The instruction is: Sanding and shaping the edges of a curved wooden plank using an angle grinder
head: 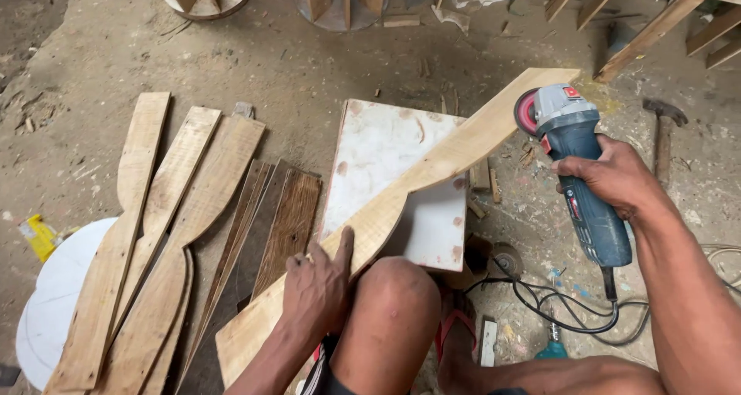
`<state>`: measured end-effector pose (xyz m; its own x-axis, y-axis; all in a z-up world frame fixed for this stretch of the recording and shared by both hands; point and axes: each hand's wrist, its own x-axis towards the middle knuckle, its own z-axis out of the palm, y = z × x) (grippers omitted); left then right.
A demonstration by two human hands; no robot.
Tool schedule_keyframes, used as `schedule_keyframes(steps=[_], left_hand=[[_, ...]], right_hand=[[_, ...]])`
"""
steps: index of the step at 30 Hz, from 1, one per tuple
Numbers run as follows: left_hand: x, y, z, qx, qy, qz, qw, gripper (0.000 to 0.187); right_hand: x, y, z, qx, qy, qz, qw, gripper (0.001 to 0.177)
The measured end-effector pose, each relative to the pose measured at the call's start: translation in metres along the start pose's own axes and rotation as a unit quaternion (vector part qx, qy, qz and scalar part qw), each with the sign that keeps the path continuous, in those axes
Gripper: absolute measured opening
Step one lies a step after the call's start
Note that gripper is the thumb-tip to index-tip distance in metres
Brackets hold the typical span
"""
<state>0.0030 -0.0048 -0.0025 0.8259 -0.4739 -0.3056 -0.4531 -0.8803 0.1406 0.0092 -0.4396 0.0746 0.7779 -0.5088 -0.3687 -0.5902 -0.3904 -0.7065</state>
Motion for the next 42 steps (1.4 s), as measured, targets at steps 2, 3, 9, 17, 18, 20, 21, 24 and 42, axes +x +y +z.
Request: schedule_keyframes(steps=[2,3,9,17,18,20,21,24,42], left_hand=[[0.002,-0.001,0.009,0.027,0.02,0.008,0.999,0.062],[0.004,-0.002,0.014,0.052,0.041,0.013,0.998,0.062],[0.008,0.003,0.002,0.015,-0.081,-0.028,0.996,0.071],[0.016,-0.006,0.007,0.055,-0.114,-0.059,0.99,0.089],[0.02,-0.009,-0.005,0.018,-0.153,-0.068,0.986,0.099],[0.035,-0.039,-0.014,-0.042,-0.145,-0.058,0.987,0.075],[0.039,-0.055,-0.02,-0.101,-0.137,-0.042,0.984,0.066],[0.05,-0.06,-0.083,-0.143,-0.149,-0.127,0.97,0.032],[0.103,-0.095,-0.013,-0.067,0.128,-0.065,0.987,0.048]], right_hand=[[0.022,0.004,-0.009,0.011,0.005,0.0,1.0,0.038],[0.033,0.007,-0.014,0.02,0.008,-0.003,1.0,0.042],[0.085,0.009,-0.048,-0.026,0.046,0.013,0.999,0.044],[0.132,0.025,-0.079,-0.052,0.133,0.031,0.989,0.041],[0.128,0.018,-0.075,-0.076,0.174,0.025,0.982,0.038],[0.111,0.042,-0.068,0.01,0.159,-0.041,0.986,0.032],[0.105,0.052,-0.063,0.094,0.142,-0.102,0.98,0.029],[0.069,0.062,-0.039,0.098,0.151,-0.193,0.965,0.049],[-0.071,-0.096,0.131,-0.257,-0.092,-0.158,0.949,0.084]])
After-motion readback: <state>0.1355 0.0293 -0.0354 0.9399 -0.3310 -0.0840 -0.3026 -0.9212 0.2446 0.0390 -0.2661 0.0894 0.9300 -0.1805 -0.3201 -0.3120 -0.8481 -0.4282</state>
